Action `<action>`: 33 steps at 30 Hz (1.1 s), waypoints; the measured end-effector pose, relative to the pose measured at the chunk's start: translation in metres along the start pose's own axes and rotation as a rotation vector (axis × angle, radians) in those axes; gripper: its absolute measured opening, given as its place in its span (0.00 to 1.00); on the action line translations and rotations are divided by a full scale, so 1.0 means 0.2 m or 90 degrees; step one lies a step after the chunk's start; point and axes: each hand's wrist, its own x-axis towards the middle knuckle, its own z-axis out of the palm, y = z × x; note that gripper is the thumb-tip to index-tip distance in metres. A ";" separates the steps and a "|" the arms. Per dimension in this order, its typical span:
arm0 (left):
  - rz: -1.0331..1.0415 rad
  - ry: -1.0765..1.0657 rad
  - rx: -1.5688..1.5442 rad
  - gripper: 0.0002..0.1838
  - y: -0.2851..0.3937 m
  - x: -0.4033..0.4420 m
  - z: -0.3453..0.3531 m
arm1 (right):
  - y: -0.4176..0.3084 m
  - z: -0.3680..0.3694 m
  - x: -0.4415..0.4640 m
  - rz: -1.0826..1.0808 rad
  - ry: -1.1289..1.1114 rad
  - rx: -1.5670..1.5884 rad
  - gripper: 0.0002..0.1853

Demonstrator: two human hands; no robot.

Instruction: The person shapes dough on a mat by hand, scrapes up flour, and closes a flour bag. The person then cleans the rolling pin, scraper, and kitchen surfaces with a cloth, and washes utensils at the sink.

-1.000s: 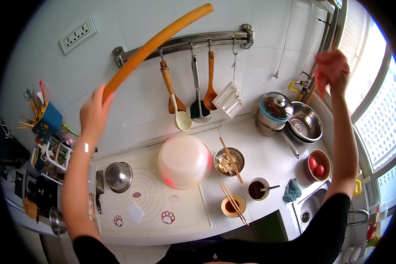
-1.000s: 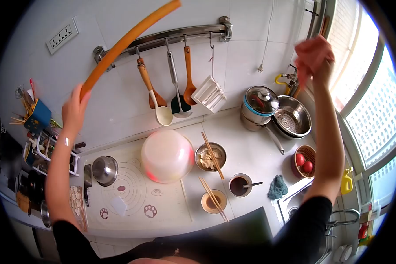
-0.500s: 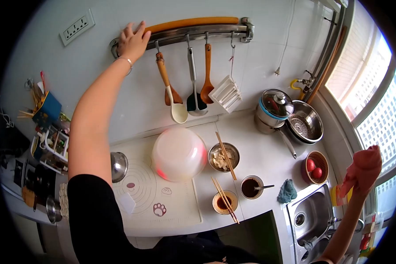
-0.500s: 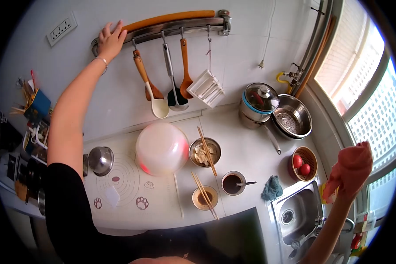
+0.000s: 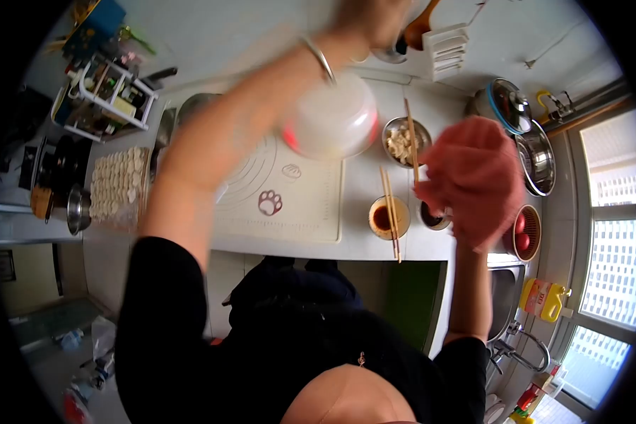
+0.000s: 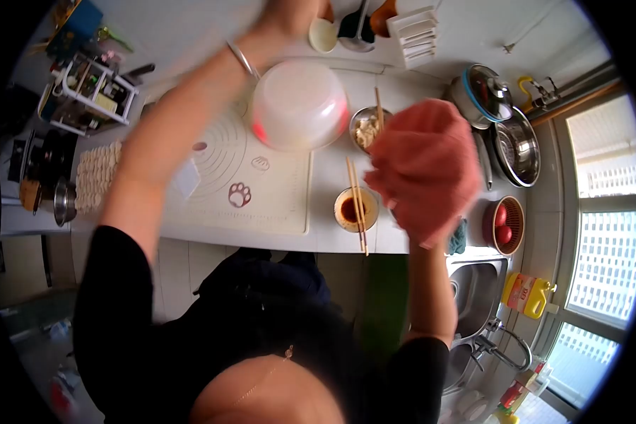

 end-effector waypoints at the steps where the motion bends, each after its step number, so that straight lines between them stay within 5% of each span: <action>1: 0.000 0.010 -0.067 0.30 0.21 -0.24 0.07 | 0.00 0.19 -0.05 0.100 0.073 0.004 0.27; 2: 0.001 0.020 -0.135 0.29 0.43 -0.49 0.13 | 0.00 0.38 -0.08 0.194 0.143 0.004 0.26; 3: 0.016 -0.028 0.120 0.25 0.46 -0.71 0.25 | -0.05 0.54 -0.06 0.306 0.244 0.164 0.23; 5: -0.100 -0.246 0.076 0.26 0.49 -1.06 0.18 | -0.15 0.81 -0.01 0.492 0.545 0.663 0.20; 7: -0.112 -0.276 0.115 0.27 0.56 -1.27 0.02 | -0.09 0.96 -0.18 0.651 0.486 0.572 0.20; 9: -0.123 -0.309 0.146 0.27 0.59 -1.40 -0.11 | 0.01 1.05 -0.29 0.598 0.470 0.727 0.19; 16: -0.123 -0.358 0.177 0.24 0.53 -1.58 -0.43 | -0.08 1.33 -0.27 0.655 0.326 0.646 0.16; 23: -0.252 -0.259 -0.083 0.17 0.47 -1.78 -0.72 | -0.21 1.55 -0.23 0.701 0.335 0.732 0.16; 27: -0.270 -0.256 -0.140 0.14 0.35 -1.93 -0.86 | -0.31 1.66 -0.13 0.662 0.280 0.620 0.08; 31: -0.126 -0.246 -0.117 0.16 0.21 -2.08 -0.93 | -0.45 1.67 -0.03 0.816 0.313 0.515 0.09; 33: -0.193 -0.235 -0.101 0.14 0.10 -2.23 -0.92 | -0.47 1.64 -0.03 0.864 0.288 0.342 0.09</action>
